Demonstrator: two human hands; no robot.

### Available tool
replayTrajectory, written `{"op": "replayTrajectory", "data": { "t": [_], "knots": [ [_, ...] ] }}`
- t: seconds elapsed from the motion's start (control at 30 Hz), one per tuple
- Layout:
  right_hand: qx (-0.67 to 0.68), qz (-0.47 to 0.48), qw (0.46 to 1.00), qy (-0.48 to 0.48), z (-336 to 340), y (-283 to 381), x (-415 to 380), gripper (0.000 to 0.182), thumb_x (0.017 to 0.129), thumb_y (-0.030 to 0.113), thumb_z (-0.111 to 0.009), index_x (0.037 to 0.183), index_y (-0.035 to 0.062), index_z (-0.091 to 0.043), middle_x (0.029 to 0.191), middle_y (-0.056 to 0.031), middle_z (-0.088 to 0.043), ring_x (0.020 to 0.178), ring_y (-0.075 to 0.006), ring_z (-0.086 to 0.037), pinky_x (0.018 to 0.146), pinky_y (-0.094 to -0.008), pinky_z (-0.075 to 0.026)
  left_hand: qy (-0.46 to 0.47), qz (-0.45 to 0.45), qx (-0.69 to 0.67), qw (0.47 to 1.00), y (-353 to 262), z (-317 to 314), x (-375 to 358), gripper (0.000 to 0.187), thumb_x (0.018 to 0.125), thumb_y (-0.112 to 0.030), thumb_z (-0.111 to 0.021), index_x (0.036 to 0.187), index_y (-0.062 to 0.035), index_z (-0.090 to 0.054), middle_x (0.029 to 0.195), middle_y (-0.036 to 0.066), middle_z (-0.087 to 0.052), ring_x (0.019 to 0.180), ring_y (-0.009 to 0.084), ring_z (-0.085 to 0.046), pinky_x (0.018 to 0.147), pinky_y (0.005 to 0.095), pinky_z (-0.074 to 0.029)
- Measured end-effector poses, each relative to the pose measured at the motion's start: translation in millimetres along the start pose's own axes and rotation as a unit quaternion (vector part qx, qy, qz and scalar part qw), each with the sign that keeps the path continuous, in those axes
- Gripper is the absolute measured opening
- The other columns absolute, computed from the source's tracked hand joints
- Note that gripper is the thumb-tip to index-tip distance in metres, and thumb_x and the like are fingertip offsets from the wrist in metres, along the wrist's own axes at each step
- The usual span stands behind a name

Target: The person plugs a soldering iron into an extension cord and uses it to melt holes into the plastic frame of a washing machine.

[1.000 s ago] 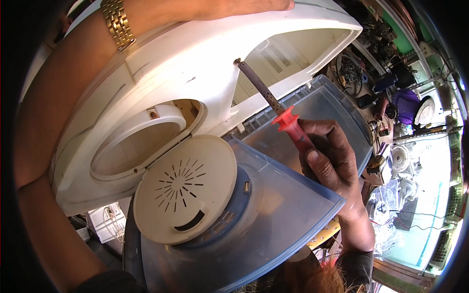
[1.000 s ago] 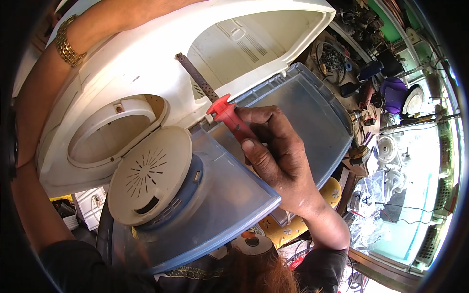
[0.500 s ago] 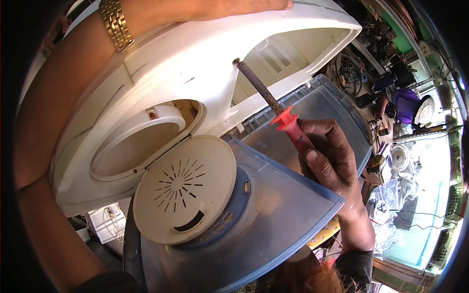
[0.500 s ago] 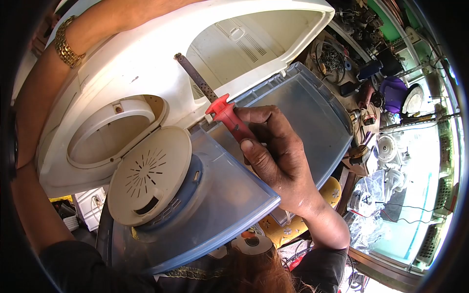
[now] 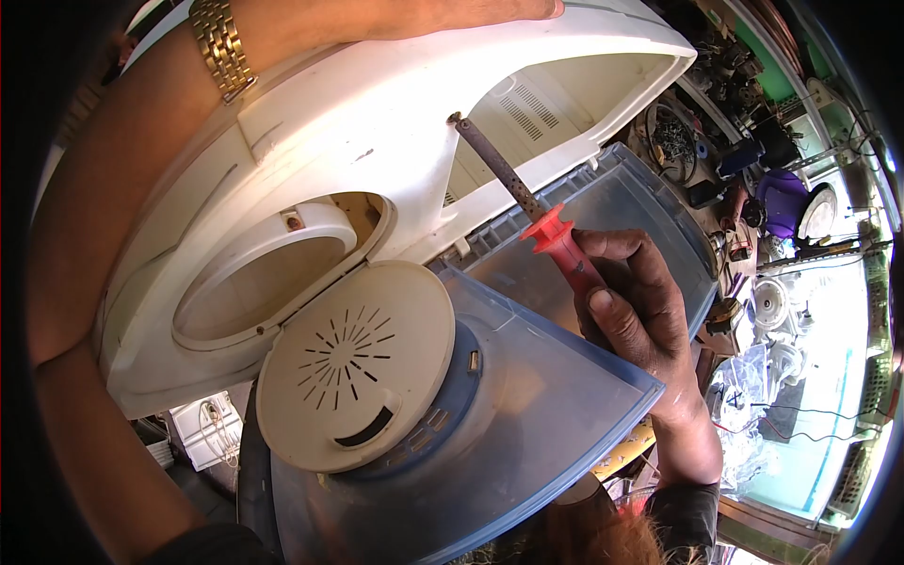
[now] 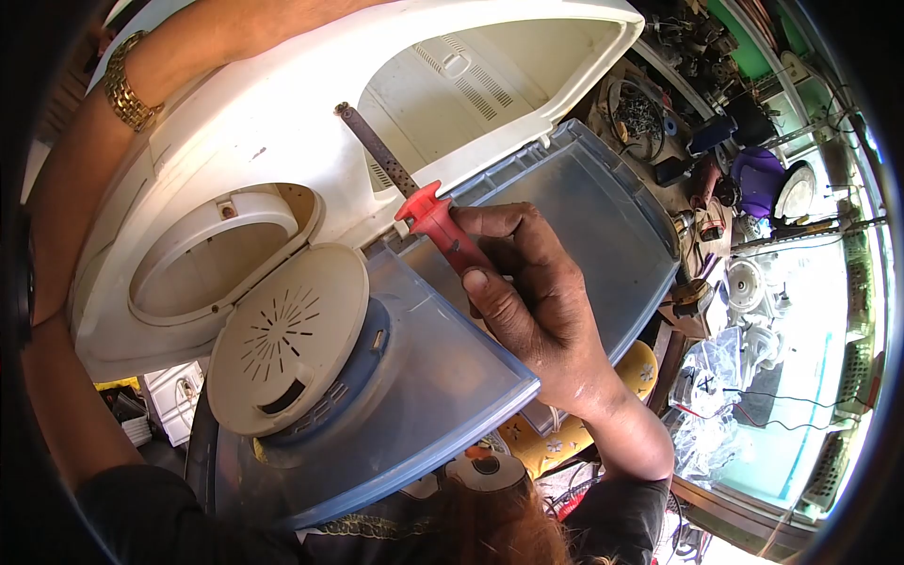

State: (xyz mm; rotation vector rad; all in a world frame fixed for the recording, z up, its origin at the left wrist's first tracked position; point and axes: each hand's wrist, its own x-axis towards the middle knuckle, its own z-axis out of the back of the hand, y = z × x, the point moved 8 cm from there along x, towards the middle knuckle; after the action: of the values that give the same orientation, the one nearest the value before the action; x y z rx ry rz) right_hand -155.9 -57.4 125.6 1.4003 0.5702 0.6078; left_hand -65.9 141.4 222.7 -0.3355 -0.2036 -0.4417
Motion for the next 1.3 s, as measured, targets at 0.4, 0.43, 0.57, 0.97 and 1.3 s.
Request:
{"op": "replayTrajectory", "data": {
  "t": [0.4, 0.43, 0.57, 0.97, 1.3],
  "knots": [
    [0.004, -0.002, 1.0, -0.007, -0.3, 0.1, 1.2, 0.03, 0.097, 0.01, -0.049, 0.124, -0.002, -0.044, 0.095, -0.0074, -0.059, 0.067, -0.0026, -0.042, 0.06, -0.0192, -0.035, 0.015, 0.008, -0.019, 1.0, -27.8, 12.8, -20.2, 0.054, 0.1, -0.037, -0.04, 0.133, 0.0068, -0.043, 0.134, 0.026, -0.048, 0.124, 0.0343, -0.049, 0.106, 0.0389, -0.04],
    [0.006, -0.006, 1.0, 0.009, -1.1, 0.6, 0.4, 0.029, 0.097, 0.006, -0.047, 0.125, -0.0019, -0.044, 0.1, -0.0093, -0.061, 0.071, -0.0035, -0.044, 0.065, -0.0209, -0.038, 0.016, 0.013, -0.016, 1.0, -23.7, 10.9, -17.8, 0.054, 0.1, -0.036, -0.04, 0.133, 0.0069, -0.043, 0.134, 0.026, -0.048, 0.124, 0.0343, -0.049, 0.106, 0.0387, -0.04],
    [0.004, -0.011, 1.0, -0.001, -1.9, 1.7, -0.1, 0.029, 0.097, 0.007, -0.047, 0.125, -0.0017, -0.044, 0.101, -0.0101, -0.061, 0.072, -0.0038, -0.046, 0.065, -0.0211, -0.039, 0.016, 0.034, 0.004, 0.999, -0.6, -0.6, -1.5, 0.055, 0.1, -0.036, -0.04, 0.133, 0.0074, -0.042, 0.134, 0.026, -0.048, 0.124, 0.0343, -0.049, 0.106, 0.0381, -0.04],
    [-0.001, -0.014, 1.0, 0.003, -0.9, 2.2, 0.3, 0.029, 0.097, 0.006, -0.047, 0.125, -0.0017, -0.044, 0.104, -0.0118, -0.062, 0.074, -0.0045, -0.048, 0.067, -0.0214, -0.041, 0.011, 0.023, 0.009, 1.0, -2.9, 0.4, -1.6, 0.057, 0.1, -0.037, -0.04, 0.133, 0.0086, -0.042, 0.132, 0.027, -0.049, 0.123, 0.0348, -0.049, 0.106, 0.0383, -0.04],
    [0.002, -0.002, 0.999, -0.032, -0.2, -0.2, 2.2, 0.034, 0.096, 0.016, -0.053, 0.123, -0.0022, -0.045, 0.087, -0.0052, -0.058, 0.058, -0.001, -0.039, 0.051, -0.0163, -0.03, 0.015, 0.027, 0.005, 1.0, -5.8, 3.1, -6.5, 0.057, 0.1, -0.038, -0.04, 0.134, 0.0069, -0.042, 0.133, 0.026, -0.048, 0.124, 0.0341, -0.049, 0.105, 0.0387, -0.04]
  ]
}}
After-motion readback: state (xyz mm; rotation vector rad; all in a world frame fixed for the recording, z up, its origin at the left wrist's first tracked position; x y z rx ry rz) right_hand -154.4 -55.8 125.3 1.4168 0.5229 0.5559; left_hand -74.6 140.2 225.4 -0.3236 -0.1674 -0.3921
